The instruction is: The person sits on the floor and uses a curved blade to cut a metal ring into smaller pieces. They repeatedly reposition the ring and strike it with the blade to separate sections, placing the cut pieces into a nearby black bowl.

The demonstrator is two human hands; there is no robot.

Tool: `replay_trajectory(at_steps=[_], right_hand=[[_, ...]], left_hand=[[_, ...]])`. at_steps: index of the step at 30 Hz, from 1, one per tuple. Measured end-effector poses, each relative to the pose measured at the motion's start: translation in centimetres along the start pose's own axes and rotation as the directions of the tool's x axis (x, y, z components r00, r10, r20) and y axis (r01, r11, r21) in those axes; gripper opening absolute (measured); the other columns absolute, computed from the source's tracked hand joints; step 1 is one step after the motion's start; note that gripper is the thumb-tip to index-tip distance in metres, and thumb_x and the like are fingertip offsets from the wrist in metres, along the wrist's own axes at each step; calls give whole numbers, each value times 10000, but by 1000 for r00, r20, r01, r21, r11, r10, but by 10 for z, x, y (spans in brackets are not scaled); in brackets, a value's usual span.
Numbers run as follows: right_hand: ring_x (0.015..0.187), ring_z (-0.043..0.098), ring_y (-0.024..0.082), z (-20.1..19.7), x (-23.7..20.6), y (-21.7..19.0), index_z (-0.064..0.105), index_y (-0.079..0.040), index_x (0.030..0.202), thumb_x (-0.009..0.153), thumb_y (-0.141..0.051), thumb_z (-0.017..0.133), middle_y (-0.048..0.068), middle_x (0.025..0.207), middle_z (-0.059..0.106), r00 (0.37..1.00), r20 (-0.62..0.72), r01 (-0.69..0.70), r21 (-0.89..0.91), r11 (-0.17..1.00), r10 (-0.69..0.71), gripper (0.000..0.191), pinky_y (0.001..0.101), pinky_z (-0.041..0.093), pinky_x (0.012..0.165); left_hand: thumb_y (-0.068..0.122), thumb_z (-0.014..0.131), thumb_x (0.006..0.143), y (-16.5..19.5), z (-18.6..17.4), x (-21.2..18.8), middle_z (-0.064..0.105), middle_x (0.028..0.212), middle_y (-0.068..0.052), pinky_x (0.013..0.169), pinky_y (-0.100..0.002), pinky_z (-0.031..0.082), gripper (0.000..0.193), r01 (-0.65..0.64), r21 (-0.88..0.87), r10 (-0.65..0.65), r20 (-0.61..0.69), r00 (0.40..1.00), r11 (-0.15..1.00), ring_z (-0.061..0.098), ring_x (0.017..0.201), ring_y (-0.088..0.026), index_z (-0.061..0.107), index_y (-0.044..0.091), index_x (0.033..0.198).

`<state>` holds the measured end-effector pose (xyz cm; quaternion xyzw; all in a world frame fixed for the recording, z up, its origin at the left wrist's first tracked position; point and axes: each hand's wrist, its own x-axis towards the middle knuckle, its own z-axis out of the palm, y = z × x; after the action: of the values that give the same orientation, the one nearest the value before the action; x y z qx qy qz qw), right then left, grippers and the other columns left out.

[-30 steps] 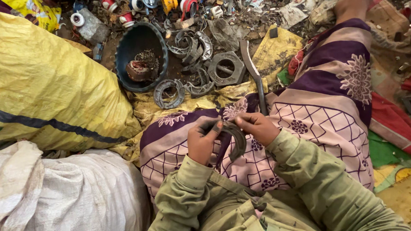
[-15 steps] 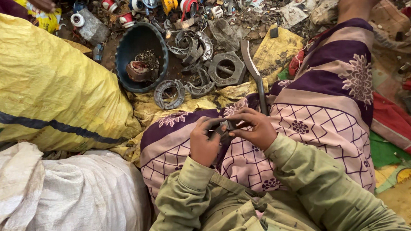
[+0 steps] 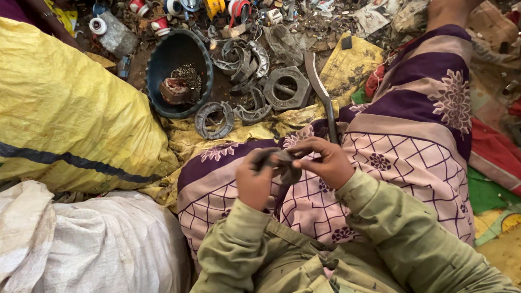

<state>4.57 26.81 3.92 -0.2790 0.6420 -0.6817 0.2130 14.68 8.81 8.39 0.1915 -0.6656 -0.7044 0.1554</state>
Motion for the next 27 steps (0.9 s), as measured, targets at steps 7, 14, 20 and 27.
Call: replay_trajectory(at_steps=[7, 14, 20, 27], right_hand=[[974, 705, 131, -6, 7, 7, 690, -38, 1289, 884, -185, 747, 72, 1140, 756, 947, 146, -307, 166, 937, 285, 435, 313, 634, 795], [887, 716, 142, 2, 3, 24, 687, 26, 1279, 890, -154, 784, 93, 1045, 762, 934, 268, -307, 266, 914, 236, 440, 329, 620, 785], [893, 744, 171, -8, 2, 30, 696, 39, 1272, 906, -170, 759, 105, 1026, 771, 914, 278, -381, 341, 860, 295, 426, 352, 637, 788], [999, 725, 169, -4, 6, 30, 652, -11, 1310, 855, -36, 752, 86, 1105, 764, 935, 238, -330, 325, 886, 261, 467, 338, 608, 886]], left_hand=[[118, 613, 1010, -18, -39, 17, 756, 1002, -149, 866, -429, 626, 176, 147, -564, -218, -60, 974, 813, 752, 898, -247, 684, -41, 1035], [124, 637, 1011, -20, -32, 15, 751, 1009, -134, 878, -412, 630, 155, 170, -618, -264, -64, 962, 767, 743, 907, -235, 681, -23, 1035], [147, 671, 1001, -10, -27, 11, 728, 963, -118, 802, -389, 639, 216, 85, -400, -150, -135, 979, 913, 748, 833, -240, 670, -62, 1059], [83, 672, 993, 13, -21, -1, 757, 1076, -124, 875, -301, 591, 258, -58, -95, 57, -18, 998, 994, 723, 954, -164, 707, -69, 1199]])
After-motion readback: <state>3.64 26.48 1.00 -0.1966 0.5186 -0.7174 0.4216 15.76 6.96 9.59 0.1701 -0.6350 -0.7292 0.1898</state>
